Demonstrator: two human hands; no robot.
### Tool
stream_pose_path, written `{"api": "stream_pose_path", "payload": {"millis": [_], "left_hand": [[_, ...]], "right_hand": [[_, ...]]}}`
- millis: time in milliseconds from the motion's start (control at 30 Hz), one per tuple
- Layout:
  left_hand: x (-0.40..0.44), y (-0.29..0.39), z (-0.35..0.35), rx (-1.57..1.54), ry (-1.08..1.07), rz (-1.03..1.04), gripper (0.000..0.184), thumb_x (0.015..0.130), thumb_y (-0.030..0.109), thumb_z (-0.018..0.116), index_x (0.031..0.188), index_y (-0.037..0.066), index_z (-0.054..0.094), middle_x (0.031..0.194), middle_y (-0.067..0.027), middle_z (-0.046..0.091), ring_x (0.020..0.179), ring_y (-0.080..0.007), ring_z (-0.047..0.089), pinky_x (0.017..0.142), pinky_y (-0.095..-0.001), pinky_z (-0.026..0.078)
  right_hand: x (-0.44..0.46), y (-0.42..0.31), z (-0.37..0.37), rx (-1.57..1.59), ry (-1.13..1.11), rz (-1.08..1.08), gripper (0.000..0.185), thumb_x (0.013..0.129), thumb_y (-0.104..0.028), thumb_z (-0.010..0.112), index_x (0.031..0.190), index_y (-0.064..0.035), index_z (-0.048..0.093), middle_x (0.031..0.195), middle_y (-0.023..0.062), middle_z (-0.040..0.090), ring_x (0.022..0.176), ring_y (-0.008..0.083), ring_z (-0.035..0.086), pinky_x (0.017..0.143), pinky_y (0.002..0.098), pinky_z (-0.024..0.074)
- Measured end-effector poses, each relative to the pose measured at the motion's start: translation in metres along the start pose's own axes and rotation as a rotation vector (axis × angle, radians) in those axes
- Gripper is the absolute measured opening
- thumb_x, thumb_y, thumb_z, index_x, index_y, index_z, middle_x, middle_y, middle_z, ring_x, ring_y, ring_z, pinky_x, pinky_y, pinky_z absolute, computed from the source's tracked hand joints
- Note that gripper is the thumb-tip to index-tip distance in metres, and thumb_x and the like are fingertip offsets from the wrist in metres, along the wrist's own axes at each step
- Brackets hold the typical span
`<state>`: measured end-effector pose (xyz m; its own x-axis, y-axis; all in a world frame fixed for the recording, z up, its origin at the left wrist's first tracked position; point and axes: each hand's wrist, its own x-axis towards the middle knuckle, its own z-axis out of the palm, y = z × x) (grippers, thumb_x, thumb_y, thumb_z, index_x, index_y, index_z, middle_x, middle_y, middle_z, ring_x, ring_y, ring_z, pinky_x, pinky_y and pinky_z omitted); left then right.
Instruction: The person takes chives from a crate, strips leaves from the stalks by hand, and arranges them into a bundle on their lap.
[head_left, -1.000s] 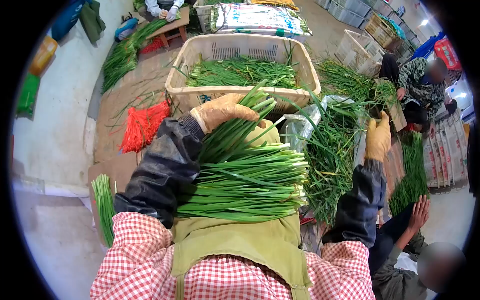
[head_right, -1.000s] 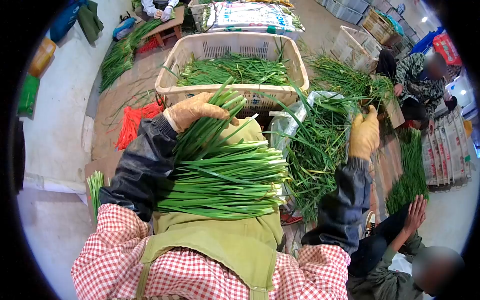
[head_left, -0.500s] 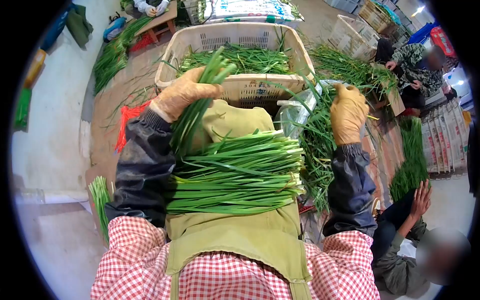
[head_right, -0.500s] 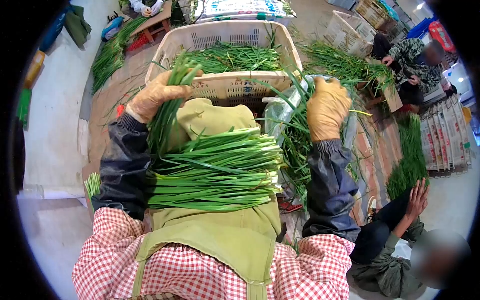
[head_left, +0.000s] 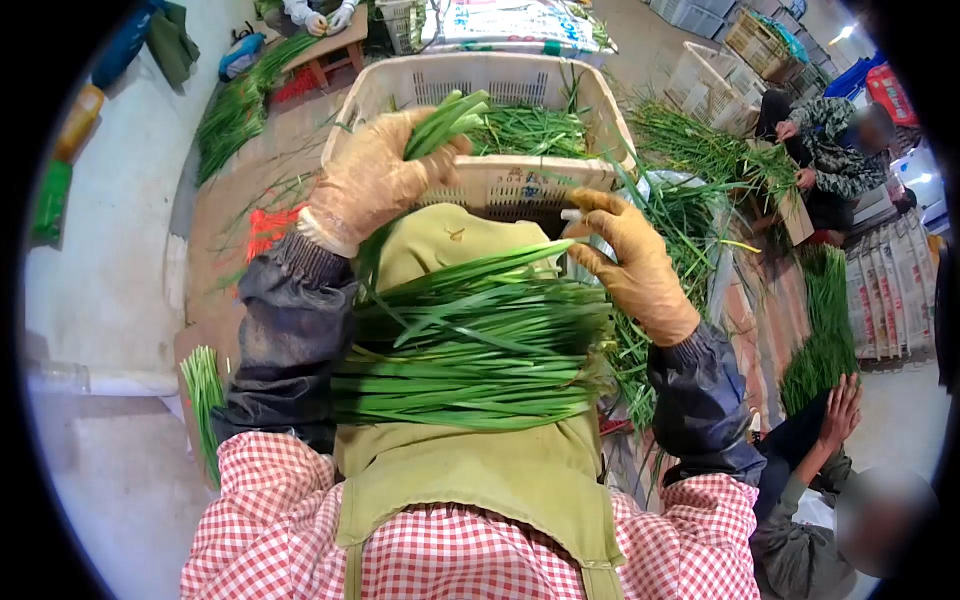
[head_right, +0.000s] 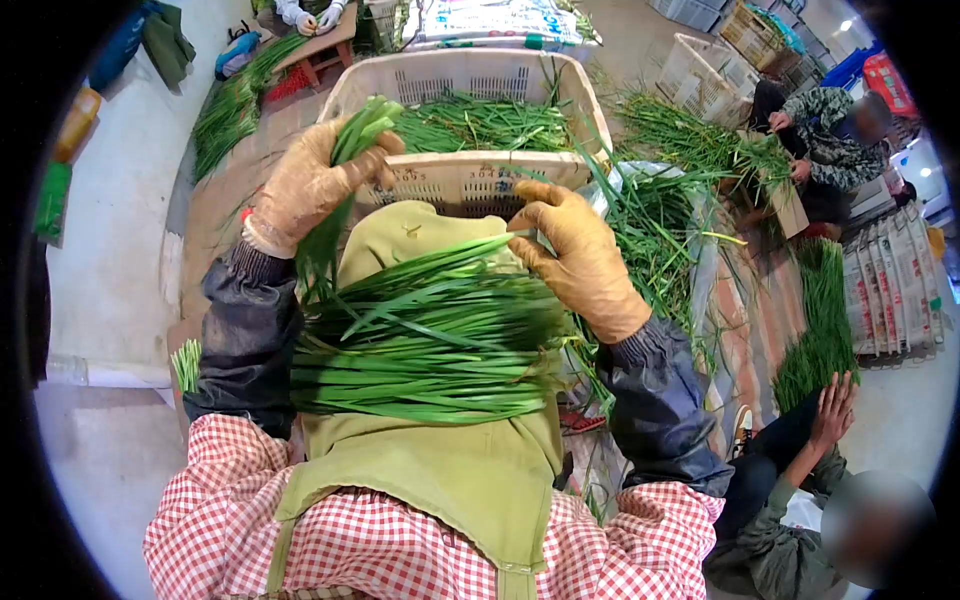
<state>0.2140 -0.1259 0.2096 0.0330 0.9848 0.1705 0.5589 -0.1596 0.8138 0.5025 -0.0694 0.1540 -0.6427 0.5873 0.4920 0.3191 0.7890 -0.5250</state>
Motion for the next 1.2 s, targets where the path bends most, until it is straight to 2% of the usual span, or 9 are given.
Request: {"api": "stream_pose_path", "payload": {"millis": [33, 67, 133, 233, 433, 567, 667, 833, 1200], "left_hand": [[0.003, -0.005, 0.000, -0.457, -0.182, -0.037, 0.039, 0.090, 0.023, 0.068, 0.119, -0.002, 0.061, 0.095, -0.0103, 0.070, 0.081, -0.0169, 0.067, 0.071, -0.0302, 0.056], [0.001, 0.001, 0.005, -0.592, -0.270, 0.030, 0.041, 0.092, 0.031, 0.069, 0.115, -0.002, 0.063, 0.092, -0.0067, 0.068, 0.086, -0.0144, 0.065, 0.073, -0.0252, 0.053], [0.005, -0.007, 0.021, -0.596, -0.385, -0.048, 0.047, 0.086, 0.028, 0.077, 0.120, 0.000, 0.061, 0.101, -0.0065, 0.067, 0.093, -0.0139, 0.063, 0.079, -0.0273, 0.052], [0.008, 0.001, 0.045, -0.551, -0.505, -0.137, 0.040, 0.083, 0.016, 0.079, 0.117, 0.002, 0.064, 0.104, -0.0009, 0.067, 0.091, -0.0089, 0.058, 0.086, -0.0277, 0.048], [0.014, -0.010, 0.043, -0.547, -0.559, -0.195, 0.037, 0.085, 0.025, 0.074, 0.111, 0.000, 0.065, 0.098, -0.0065, 0.070, 0.090, -0.0142, 0.063, 0.083, -0.0298, 0.048], [0.017, -0.018, 0.046, -0.684, -0.511, -0.175, 0.041, 0.086, 0.030, 0.072, 0.112, 0.000, 0.063, 0.099, -0.0086, 0.069, 0.089, -0.0162, 0.065, 0.082, -0.0301, 0.048], [0.017, -0.014, 0.047, -0.649, -0.527, -0.190, 0.041, 0.087, 0.030, 0.071, 0.115, 0.001, 0.063, 0.098, -0.0034, 0.067, 0.086, -0.0102, 0.060, 0.077, -0.0260, 0.046], [0.017, -0.025, 0.044, -0.728, -0.452, -0.215, 0.038, 0.087, 0.029, 0.071, 0.114, 0.003, 0.064, 0.099, -0.0010, 0.066, 0.083, -0.0061, 0.055, 0.072, -0.0239, 0.043], [0.020, -0.033, 0.058, -0.611, -0.422, -0.153, 0.046, 0.081, 0.017, 0.075, 0.122, 0.002, 0.061, 0.106, -0.0029, 0.065, 0.095, -0.0103, 0.059, 0.087, -0.0268, 0.046]], "right_hand": [[0.000, 0.000, -0.004, -0.006, 0.003, -0.013, 0.014, 0.085, -0.011, 0.072, 0.096, -0.0036, 0.067, 0.115, 0.0120, 0.067, 0.094, 0.0262, 0.065, 0.082, 0.0370, 0.0510], [0.002, -0.016, -0.010, 0.332, -0.039, 0.214, 0.013, 0.088, -0.011, 0.069, 0.096, -0.0014, 0.066, 0.109, 0.0102, 0.068, 0.088, 0.0210, 0.064, 0.079, 0.0335, 0.0508], [0.008, -0.031, -0.013, 0.671, -0.097, 0.473, 0.016, 0.094, -0.012, 0.063, 0.097, 0.0038, 0.064, 0.091, 0.0052, 0.066, 0.076, 0.0090, 0.058, 0.070, 0.0243, 0.0486], [0.013, -0.029, -0.002, 0.785, -0.034, 0.536, 0.017, 0.094, -0.014, 0.064, 0.095, 0.0026, 0.065, 0.083, 0.0040, 0.064, 0.076, 0.0101, 0.060, 0.069, 0.0245, 0.0487], [0.010, -0.005, 0.000, 0.951, -0.076, 0.686, 0.046, 0.103, -0.047, 0.045, 0.114, -0.0049, 0.061, 0.085, 0.0021, 0.068, 0.059, 0.0076, 0.057, 0.048, 0.0190, 0.0371], [0.016, -0.024, 0.010, 0.951, -0.015, 0.698, 0.030, 0.097, -0.021, 0.062, 0.118, 0.0000, 0.060, 0.085, 0.0029, 0.067, 0.065, 0.0070, 0.059, 0.051, 0.0198, 0.0434], [0.019, -0.022, 0.024, 0.949, -0.028, 0.627, 0.021, 0.098, -0.016, 0.059, 0.111, -0.0015, 0.066, 0.084, 0.0030, 0.068, 0.069, 0.0064, 0.060, 0.054, 0.0181, 0.0428], [0.025, -0.015, 0.025, 1.002, -0.037, 0.581, 0.019, 0.097, -0.013, 0.058, 0.110, -0.0028, 0.067, 0.086, 0.0031, 0.070, 0.070, 0.0060, 0.060, 0.055, 0.0181, 0.0430], [0.026, -0.011, 0.043, 0.947, 0.008, 0.648, 0.022, 0.093, -0.015, 0.066, 0.109, -0.0008, 0.063, 0.086, 0.0037, 0.066, 0.073, 0.0104, 0.062, 0.062, 0.0231, 0.0471]]}}
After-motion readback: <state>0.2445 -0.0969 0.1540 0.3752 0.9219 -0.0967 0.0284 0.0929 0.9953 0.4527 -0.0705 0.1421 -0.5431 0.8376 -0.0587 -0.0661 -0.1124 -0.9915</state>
